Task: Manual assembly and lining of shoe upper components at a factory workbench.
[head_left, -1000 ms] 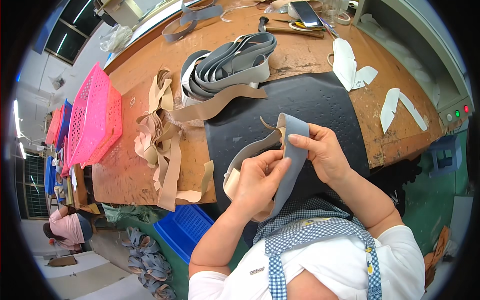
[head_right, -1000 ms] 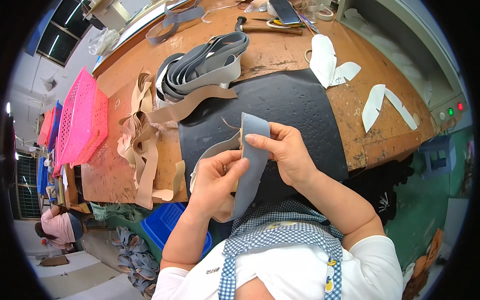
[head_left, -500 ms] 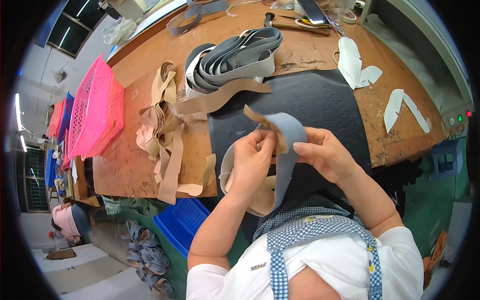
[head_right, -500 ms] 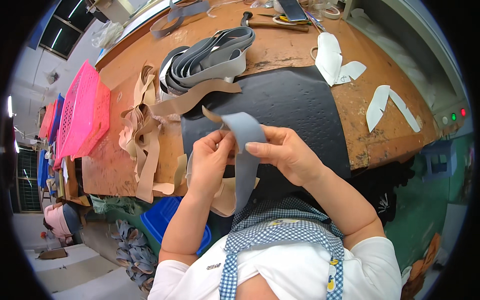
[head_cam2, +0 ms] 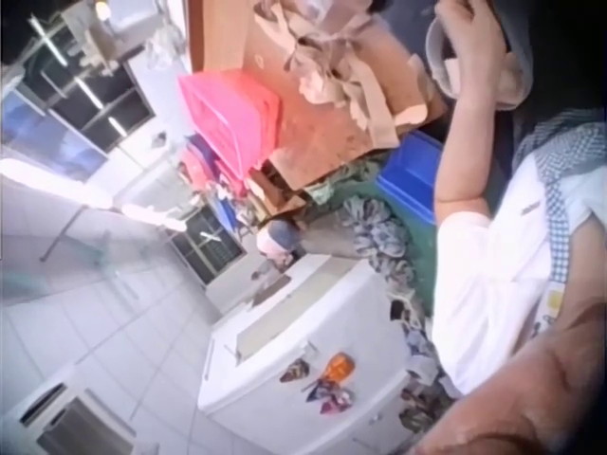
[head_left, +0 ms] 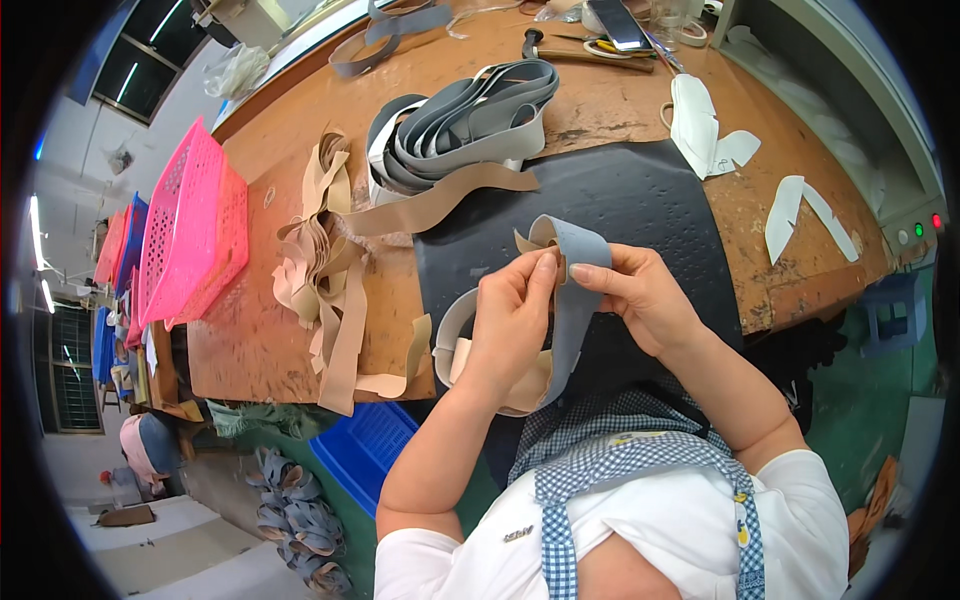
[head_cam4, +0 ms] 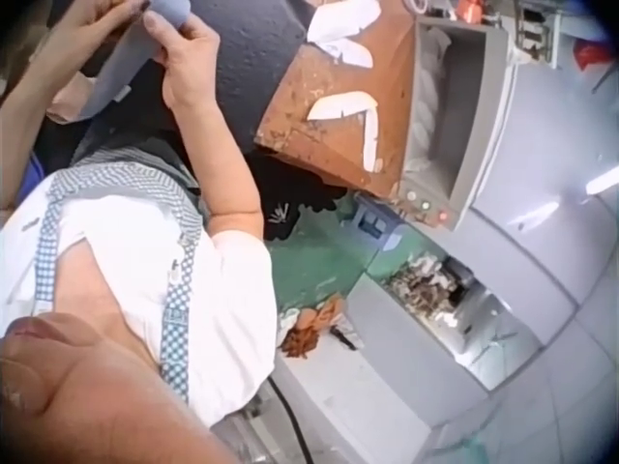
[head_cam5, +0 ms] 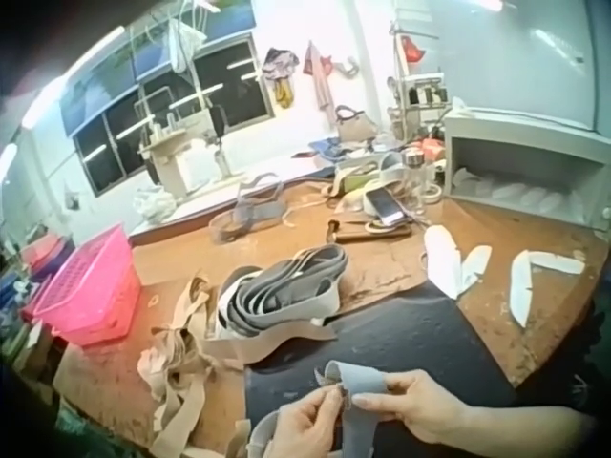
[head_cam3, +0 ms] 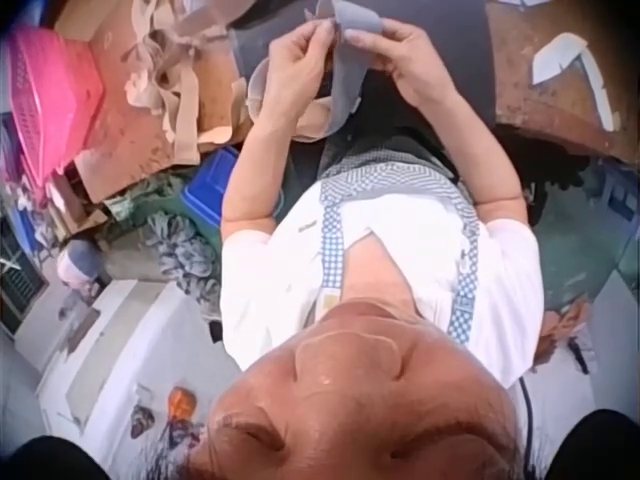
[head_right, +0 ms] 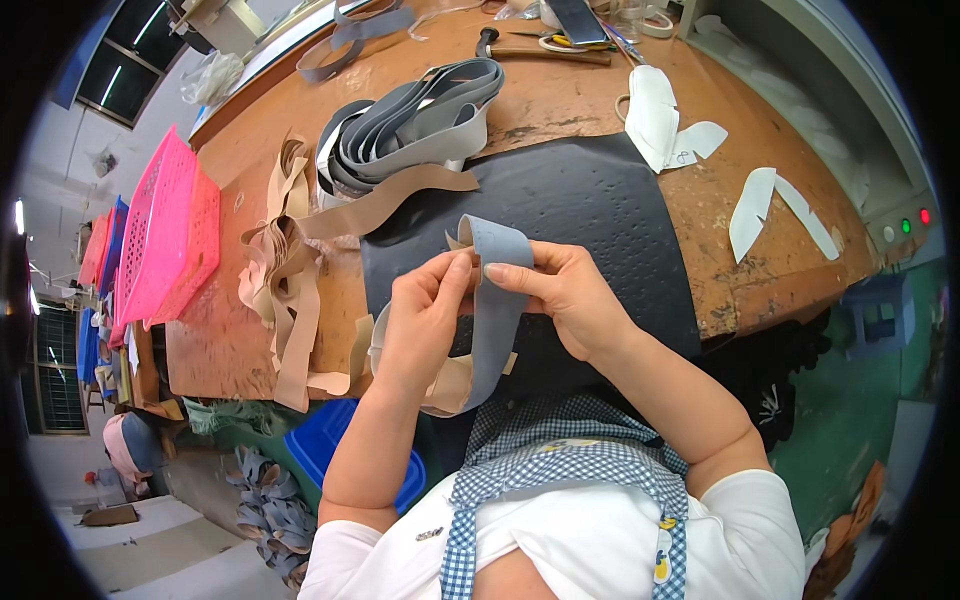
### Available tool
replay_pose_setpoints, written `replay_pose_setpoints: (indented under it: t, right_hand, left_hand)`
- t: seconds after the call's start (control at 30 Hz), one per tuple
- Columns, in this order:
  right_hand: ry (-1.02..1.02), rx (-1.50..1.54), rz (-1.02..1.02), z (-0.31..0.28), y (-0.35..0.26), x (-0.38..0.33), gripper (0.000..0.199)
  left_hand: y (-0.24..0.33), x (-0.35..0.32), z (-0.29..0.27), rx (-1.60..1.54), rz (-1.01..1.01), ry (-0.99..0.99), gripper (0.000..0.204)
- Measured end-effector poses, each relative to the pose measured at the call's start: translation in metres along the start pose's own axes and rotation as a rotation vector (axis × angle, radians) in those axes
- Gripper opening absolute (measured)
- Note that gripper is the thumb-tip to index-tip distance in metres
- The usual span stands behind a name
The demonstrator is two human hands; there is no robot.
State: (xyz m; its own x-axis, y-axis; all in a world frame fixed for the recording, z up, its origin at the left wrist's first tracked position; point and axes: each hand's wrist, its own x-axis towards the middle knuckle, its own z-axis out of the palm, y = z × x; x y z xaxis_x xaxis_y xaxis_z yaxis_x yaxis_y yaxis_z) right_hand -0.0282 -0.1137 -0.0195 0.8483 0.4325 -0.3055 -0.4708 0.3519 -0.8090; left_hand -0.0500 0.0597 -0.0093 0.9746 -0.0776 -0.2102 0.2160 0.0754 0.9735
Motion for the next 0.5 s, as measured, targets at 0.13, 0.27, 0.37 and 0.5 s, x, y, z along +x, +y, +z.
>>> replay_pose_setpoints:
  t: [0.13, 0.27, 0.37, 0.5]
  right_hand:
    - [0.044, 0.010, -0.046, -0.005, 0.010, 0.008, 0.028]
    - [0.091, 0.037, -0.097, -0.001, 0.007, 0.010, 0.028]
    - [0.094, 0.029, -0.066, -0.004, 0.012, 0.014, 0.029]
    - [0.019, 0.124, -0.046, -0.004, 0.001, 0.010, 0.030]
  left_hand:
    - [0.004, -0.022, 0.013, 0.323, 0.173, -0.024, 0.057]
    - [0.003, -0.031, 0.019, 0.504, 0.192, 0.137, 0.046]
    - [-0.004, -0.029, 0.012, 0.343, -0.025, 0.028, 0.035]
    - [0.000, -0.027, 0.007, 0.281, 0.067, 0.007, 0.027]
